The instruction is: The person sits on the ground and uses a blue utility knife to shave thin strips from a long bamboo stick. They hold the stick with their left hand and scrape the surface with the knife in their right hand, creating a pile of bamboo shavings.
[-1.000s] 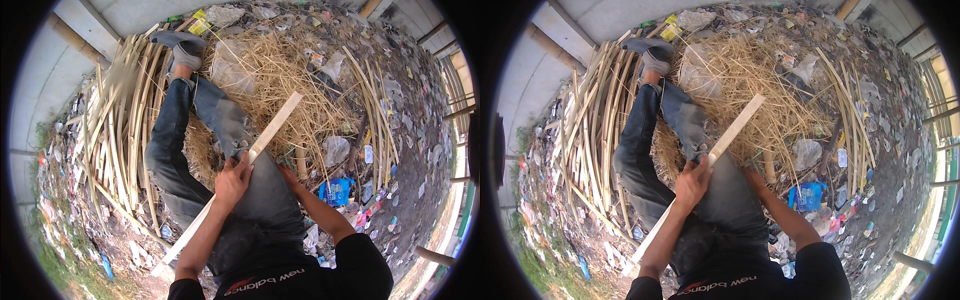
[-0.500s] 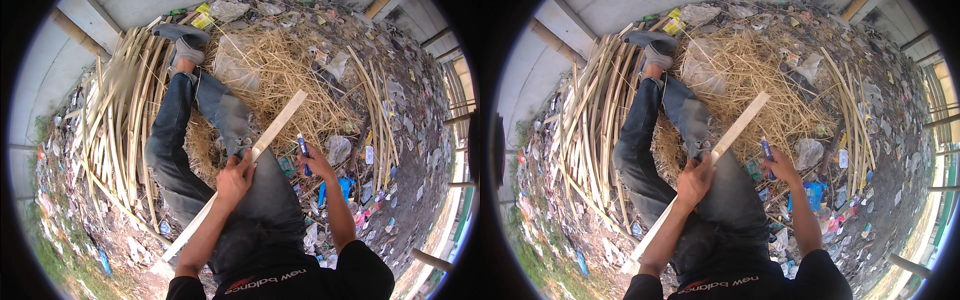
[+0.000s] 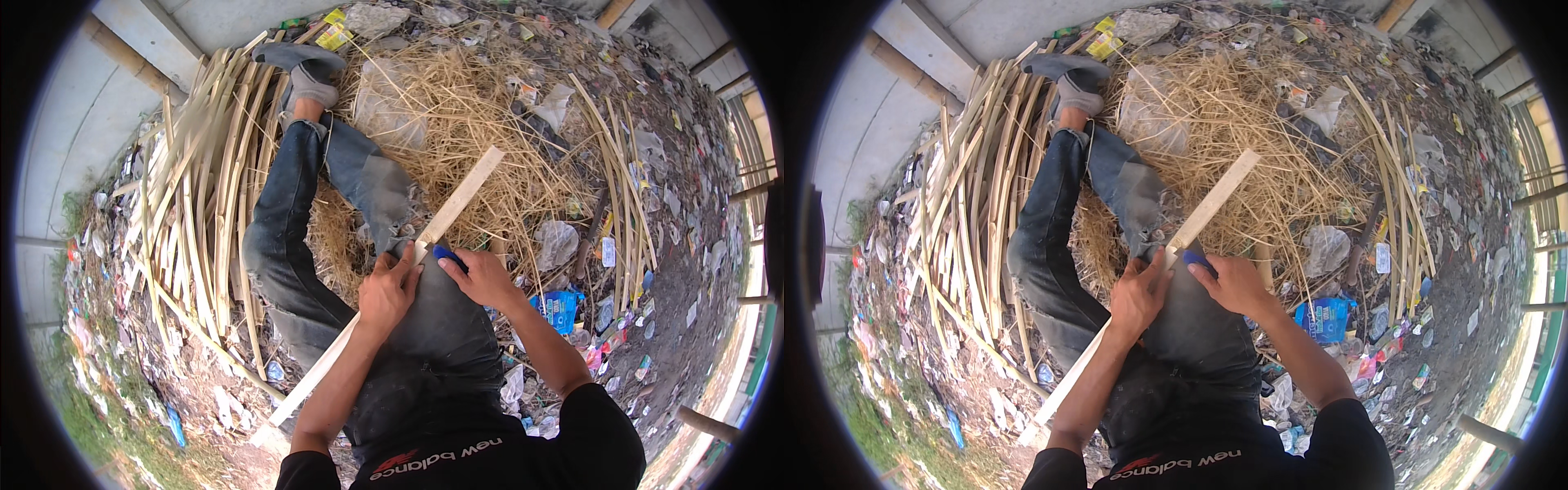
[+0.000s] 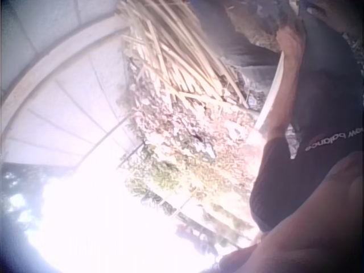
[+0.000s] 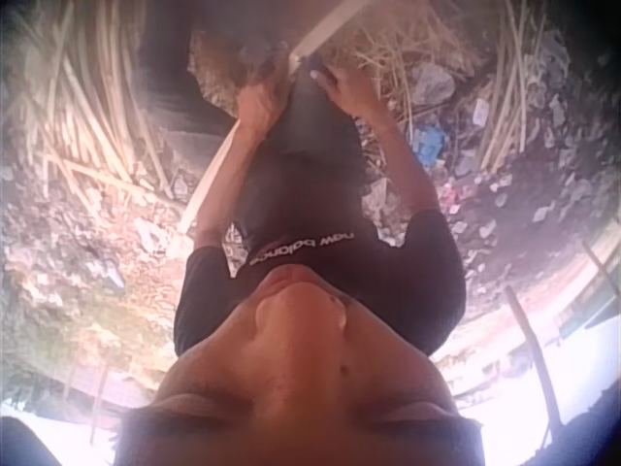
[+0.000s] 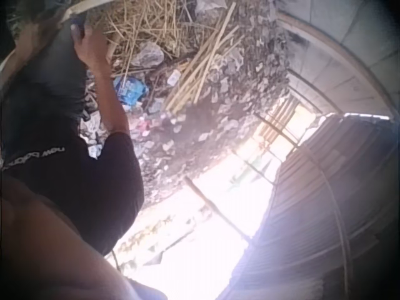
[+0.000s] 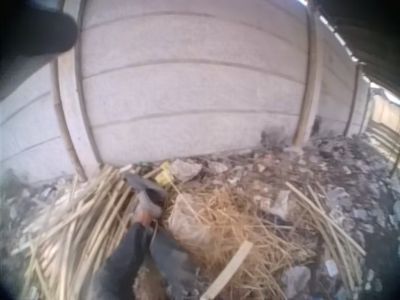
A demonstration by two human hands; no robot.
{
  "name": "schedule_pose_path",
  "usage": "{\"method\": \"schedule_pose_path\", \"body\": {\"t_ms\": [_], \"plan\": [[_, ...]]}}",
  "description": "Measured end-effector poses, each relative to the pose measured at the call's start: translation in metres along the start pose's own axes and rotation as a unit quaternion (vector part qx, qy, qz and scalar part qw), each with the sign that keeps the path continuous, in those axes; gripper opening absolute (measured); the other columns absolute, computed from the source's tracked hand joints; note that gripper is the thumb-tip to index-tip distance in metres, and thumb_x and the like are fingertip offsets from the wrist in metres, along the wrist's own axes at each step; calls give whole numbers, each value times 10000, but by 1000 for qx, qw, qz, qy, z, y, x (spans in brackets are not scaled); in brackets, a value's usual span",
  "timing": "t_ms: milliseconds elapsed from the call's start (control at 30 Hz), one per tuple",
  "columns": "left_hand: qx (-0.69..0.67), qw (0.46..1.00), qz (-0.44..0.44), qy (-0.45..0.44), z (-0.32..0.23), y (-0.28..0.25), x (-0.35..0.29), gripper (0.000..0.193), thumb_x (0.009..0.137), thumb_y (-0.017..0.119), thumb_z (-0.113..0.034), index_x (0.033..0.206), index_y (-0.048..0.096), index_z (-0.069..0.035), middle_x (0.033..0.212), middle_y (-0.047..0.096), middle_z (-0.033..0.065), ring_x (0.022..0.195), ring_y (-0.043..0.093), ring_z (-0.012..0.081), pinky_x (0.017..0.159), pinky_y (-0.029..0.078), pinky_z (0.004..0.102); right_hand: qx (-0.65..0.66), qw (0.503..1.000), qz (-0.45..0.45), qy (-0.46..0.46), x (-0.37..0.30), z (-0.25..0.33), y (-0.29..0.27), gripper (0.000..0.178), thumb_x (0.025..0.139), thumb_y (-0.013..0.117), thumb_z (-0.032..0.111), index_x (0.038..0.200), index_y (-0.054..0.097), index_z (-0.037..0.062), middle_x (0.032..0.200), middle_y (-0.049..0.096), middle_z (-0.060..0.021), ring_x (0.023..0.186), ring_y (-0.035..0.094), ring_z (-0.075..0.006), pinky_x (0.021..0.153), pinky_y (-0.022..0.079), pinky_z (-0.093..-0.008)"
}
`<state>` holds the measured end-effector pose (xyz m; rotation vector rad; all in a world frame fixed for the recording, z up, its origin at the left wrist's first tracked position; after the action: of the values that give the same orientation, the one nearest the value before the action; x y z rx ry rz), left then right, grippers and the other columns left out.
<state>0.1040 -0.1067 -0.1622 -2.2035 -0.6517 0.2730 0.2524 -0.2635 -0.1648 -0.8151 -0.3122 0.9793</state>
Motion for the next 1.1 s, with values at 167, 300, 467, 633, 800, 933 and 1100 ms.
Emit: {"method": "schedule_pose_path", "body": {"t_ms": [167,300,467,633,800,933,1100], "plan": [[7,1000,7,1,0,2,1,481,924,782,-270,1384,694,-158,978,693,181,774,726,392,690,576,486,-84,996,-9,39,3,-5,3,507,1029,608,506,886,711,30,708,694,-218,663,680,-449,627,533,-537],[20,1000,2,4,-2,4,5,456,933,769,-280,1367,697,-164,983,701,184,773,728,401,688,581,490,-91,995,-31,35,9,-3,0,510,1025,606,513,883,718,36,711,699,-215,677,690,-438,640,542,-533],[47,998,-15,25,-1,4,0,407,975,719,-334,1349,701,-175,982,689,148,688,718,390,610,578,509,0,997,-58,45,2,-2,5,494,1027,608,497,906,723,33,733,705,-215,718,699,-433,660,547,-522],[27,1000,12,-6,-4,1,0,424,952,744,-301,1353,705,-168,983,706,161,764,729,401,668,582,500,-22,998,-16,51,9,-7,8,510,1025,608,506,893,735,29,735,705,-214,727,695,-446,672,545,-528],[32,999,22,-10,-4,0,4,440,943,758,-291,1361,703,-164,1007,715,173,810,735,411,706,585,500,-77,996,-7,47,21,-17,3,546,1016,608,541,852,750,39,733,702,-219,724,692,-449,671,543,-531],[36,999,33,-5,-1,3,8,460,947,753,-305,1382,686,-170,1030,715,176,813,734,417,709,591,502,-66,995,-63,46,17,-16,12,551,1022,592,559,888,763,52,741,705,-221,738,697,-443,674,543,-532],[69,996,49,17,2,1,9,469,957,735,-333,1397,672,-182,1028,715,173,798,732,421,699,597,500,-44,982,-127,132,24,-40,9,539,1038,569,557,949,761,60,750,705,-214,758,697,-444,678,533,-541]]}}
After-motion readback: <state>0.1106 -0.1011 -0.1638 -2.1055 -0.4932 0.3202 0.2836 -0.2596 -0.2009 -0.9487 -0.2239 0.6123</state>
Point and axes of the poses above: each hand's wrist, its own x-axis towards the middle knuckle, its own y-axis out of the palm, z = x × y, the point moved 2 cm from there along x, towards the middle knuckle
